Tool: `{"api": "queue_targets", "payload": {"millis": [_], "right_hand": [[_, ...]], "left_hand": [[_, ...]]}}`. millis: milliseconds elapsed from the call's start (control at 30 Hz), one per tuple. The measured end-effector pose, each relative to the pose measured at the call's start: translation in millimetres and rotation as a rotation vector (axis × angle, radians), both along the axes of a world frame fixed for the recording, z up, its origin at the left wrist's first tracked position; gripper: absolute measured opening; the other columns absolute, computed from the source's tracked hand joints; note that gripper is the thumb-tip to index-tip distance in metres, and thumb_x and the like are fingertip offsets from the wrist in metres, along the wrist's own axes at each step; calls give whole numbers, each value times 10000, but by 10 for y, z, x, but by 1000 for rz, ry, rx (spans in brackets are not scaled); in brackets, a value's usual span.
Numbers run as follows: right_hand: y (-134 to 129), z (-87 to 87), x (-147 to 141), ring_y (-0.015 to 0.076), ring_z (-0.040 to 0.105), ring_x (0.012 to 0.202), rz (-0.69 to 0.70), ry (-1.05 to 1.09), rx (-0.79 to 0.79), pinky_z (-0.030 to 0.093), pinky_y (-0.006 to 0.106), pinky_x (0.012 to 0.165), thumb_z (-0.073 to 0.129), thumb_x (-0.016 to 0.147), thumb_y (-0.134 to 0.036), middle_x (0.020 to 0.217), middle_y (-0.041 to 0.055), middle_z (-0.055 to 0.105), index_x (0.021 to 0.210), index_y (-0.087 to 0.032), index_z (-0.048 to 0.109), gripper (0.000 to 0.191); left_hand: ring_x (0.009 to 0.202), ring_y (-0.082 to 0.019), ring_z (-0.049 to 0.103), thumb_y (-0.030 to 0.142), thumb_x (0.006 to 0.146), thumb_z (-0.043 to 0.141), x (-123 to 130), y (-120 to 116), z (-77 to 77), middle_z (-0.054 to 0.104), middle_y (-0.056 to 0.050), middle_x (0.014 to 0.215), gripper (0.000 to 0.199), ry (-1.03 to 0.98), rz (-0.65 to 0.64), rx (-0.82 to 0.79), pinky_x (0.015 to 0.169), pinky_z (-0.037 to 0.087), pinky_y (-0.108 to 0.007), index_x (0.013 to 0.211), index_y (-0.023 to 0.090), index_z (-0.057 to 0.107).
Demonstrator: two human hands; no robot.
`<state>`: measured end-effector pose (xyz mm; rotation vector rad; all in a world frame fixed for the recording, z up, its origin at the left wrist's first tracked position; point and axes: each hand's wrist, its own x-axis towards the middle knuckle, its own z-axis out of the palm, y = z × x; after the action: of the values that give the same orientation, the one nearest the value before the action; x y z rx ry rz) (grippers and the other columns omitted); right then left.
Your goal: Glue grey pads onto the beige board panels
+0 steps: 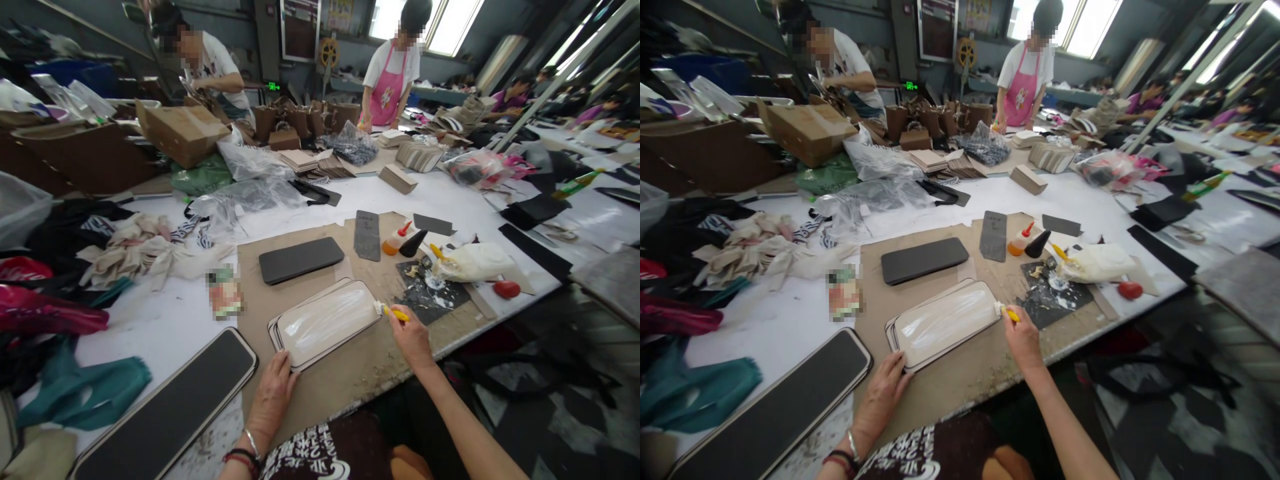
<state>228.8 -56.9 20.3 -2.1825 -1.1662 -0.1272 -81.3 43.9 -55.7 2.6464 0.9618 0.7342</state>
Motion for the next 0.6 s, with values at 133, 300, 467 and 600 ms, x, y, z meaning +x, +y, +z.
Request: {"api": "queue_targets", "payload": {"millis": [133,300,467,600], "right_hand": [[56,-8,-176,204,607,851,150,-6,-14,477,337,782,351,902,-377,886,88,645,926,-197,587,297],[228,21,-158,211,611,854,163,3,7,487,339,770,381,897,-358,895,92,649,934,-186,582,267],[358,47,-281,192,610,845,356,38,-29,494,321,774,402,891,-303,883,76,648,931,-196,595,225],[485,35,-182,202,600,874,313,3,1,487,343,803,394,891,-302,921,89,642,966,-189,593,241]], "left_hand": [[1010,-225,588,279,884,403,12,-26,-19,609,-115,1067,269,-4,32,-12,852,529,-385,1055,156,570],[983,-228,594,273,873,429,15,-36,-8,616,-123,1049,263,-5,33,26,845,531,-372,1035,132,580],[984,-228,593,272,871,432,12,-58,12,612,-131,1047,261,-3,65,5,839,535,-370,1027,133,588],[986,-214,600,273,876,423,9,-79,-24,616,-108,1060,258,-16,93,-48,843,534,-369,1053,172,582]]}}
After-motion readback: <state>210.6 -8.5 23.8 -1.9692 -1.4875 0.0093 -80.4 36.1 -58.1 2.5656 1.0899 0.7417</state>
